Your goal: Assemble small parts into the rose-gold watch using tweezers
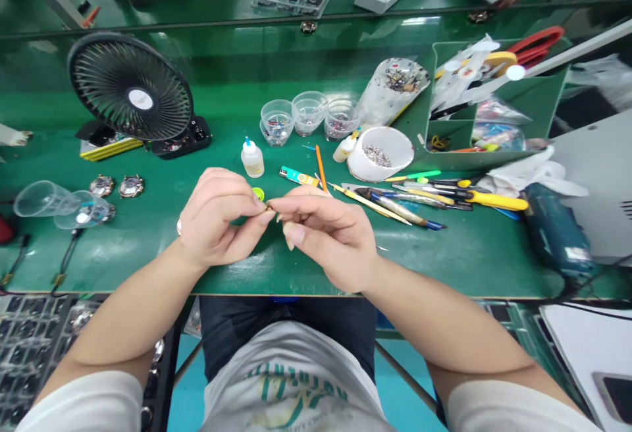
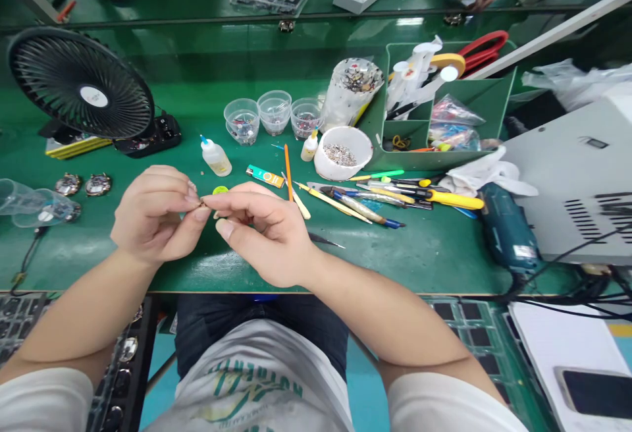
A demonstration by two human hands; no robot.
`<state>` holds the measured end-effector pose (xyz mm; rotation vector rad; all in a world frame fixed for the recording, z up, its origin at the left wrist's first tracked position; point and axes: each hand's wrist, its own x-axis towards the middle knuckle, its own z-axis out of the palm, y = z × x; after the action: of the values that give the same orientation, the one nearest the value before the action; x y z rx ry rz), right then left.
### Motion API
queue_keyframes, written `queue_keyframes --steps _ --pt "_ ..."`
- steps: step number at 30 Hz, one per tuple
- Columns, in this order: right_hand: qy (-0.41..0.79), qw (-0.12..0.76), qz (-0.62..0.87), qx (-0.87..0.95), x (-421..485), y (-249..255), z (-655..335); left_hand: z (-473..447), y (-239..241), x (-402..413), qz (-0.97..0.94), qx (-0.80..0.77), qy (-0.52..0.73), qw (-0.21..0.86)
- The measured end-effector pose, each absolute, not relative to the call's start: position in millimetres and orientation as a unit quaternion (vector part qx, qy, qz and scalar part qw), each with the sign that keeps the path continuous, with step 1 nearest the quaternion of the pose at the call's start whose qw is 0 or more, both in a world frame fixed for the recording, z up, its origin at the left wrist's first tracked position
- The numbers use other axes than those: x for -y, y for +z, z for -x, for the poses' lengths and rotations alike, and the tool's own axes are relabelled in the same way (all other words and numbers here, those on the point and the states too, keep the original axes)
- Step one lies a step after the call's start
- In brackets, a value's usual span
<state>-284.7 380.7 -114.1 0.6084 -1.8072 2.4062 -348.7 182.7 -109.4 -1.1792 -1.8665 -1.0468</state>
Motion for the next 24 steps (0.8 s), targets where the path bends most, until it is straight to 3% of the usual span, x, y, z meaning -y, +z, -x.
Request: queue_keyframes --steps 16,24 --pt "0.727 0.079 -0.217 0.647 -379.2 -113.4 283.1 347.3 -109.8 -181.8 0.450 0.722 -0.403 0.337" --pt "0.648 0.172 -0.244 0.701 -378.5 -116.5 284.6 347.3 -109.8 -183.7 0.459 0.718 -0.410 0.324"
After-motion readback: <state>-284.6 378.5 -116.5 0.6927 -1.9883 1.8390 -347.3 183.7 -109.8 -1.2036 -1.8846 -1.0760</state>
